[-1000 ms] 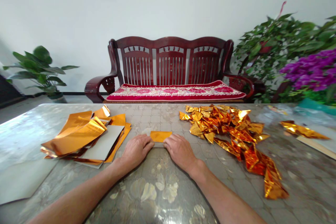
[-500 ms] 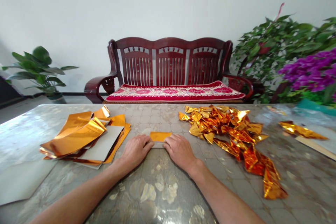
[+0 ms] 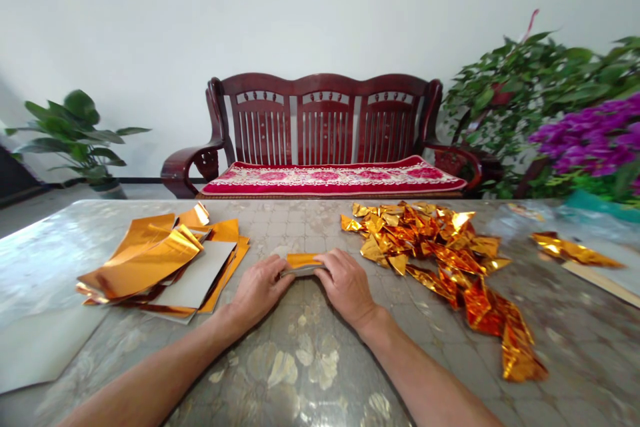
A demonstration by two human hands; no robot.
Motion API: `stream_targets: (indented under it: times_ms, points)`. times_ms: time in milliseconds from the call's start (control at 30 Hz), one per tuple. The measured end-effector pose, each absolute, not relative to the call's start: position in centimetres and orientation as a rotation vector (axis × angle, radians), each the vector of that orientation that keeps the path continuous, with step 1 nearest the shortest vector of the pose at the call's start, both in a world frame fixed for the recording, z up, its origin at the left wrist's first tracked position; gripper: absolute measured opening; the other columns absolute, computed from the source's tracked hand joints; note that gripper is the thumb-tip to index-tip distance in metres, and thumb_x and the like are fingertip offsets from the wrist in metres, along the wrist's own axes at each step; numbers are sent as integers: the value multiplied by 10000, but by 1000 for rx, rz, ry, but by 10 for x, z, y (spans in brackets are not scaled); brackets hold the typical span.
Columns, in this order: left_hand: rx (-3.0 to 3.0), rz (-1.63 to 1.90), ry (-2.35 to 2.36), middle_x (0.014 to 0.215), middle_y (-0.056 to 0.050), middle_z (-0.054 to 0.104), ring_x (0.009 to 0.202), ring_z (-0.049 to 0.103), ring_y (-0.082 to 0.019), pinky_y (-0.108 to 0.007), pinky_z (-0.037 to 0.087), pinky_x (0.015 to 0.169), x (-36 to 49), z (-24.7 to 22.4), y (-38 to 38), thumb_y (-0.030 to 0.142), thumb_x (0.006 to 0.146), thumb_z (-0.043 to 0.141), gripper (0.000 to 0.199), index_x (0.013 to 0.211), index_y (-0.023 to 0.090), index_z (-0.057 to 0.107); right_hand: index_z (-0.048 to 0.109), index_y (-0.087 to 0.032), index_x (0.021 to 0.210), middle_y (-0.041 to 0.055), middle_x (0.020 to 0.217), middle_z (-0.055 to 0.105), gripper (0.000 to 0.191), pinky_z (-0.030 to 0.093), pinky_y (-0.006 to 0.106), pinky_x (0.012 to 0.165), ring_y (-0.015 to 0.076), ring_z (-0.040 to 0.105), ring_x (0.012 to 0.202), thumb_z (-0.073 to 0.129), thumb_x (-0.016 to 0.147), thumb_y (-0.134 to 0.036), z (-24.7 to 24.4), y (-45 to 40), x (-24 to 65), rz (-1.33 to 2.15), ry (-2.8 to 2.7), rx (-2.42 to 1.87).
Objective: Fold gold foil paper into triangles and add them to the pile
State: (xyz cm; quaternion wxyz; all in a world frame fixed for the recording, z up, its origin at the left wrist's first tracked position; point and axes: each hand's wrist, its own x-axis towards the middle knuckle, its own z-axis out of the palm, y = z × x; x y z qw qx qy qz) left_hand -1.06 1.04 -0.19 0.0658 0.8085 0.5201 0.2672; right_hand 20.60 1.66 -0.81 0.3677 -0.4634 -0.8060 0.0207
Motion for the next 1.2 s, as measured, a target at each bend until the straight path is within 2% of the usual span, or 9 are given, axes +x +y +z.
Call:
stream_targets:
  times_ms: [100,267,433,567,667,767,867,933,1200]
  points:
    - [2284,1101,1589,772,23,631,718,585,-129,-231,389,661,-10,-3,9,185,874,580,63,829,214,614,596,-194,1078,60,989,646,227,472,309,769,186,612,809,616,860,-252,-10,17,204,152,-1791,-1253]
    - [2493,1339,1536,712,18,617,675,559,-139,-267,369,665,-9,0,1,138,834,591,80,805,210,610,646,-188,928,4,755,661,193,449,283,648,173,600,681,612,855,-363,-4,7,193,696,-1805,-1312]
    - [2893,1264,1231,733,-7,628,708,553,-170,-324,332,669,-7,3,-8,204,919,543,117,839,221,626,651,-160,969,34,859,695,362,450,279,658,182,605,749,522,912,-494,2,-2,181,989,-1726,-1163]
    - [2951,1143,1190,740,-11,619,715,547,-178,-334,342,668,-4,2,-9,256,954,521,153,853,227,632,643,-162,908,25,832,686,280,443,271,642,181,595,737,526,909,-417,-5,-2,176,982,-1638,-1187]
    - [2924,1078,1150,768,-7,634,729,562,-179,-334,380,682,-3,3,-8,344,945,561,145,903,231,642,632,-174,854,22,798,676,237,441,273,652,182,597,732,492,929,-350,-9,1,179,845,-1670,-1207]
    - [2865,1162,1087,922,-27,677,836,610,-184,-322,444,747,-4,5,-9,420,924,599,232,1045,225,636,655,-186,942,38,871,687,201,438,283,728,185,609,803,466,948,-255,-6,2,187,475,-1800,-1206]
    - [2835,1398,1093,1133,-65,655,959,626,-173,-295,482,830,-6,5,-10,280,951,571,285,1231,231,576,667,-196,1042,56,886,673,236,397,305,763,194,580,837,447,957,-181,2,1,196,-55,-2058,-1106]
    - [2830,1501,1131,1219,-85,623,925,632,-151,-278,495,822,-7,4,-10,197,955,545,341,1294,239,542,676,-196,1017,54,815,652,224,357,323,724,198,541,786,459,963,-182,7,-1,199,-357,-2170,-1056]
    - [2741,1414,1039,846,-20,666,773,588,-154,-269,473,716,-11,2,-1,170,949,556,93,977,215,631,689,-209,1026,35,776,659,172,339,350,776,193,526,831,528,965,-195,15,-7,197,-666,-2175,-945]
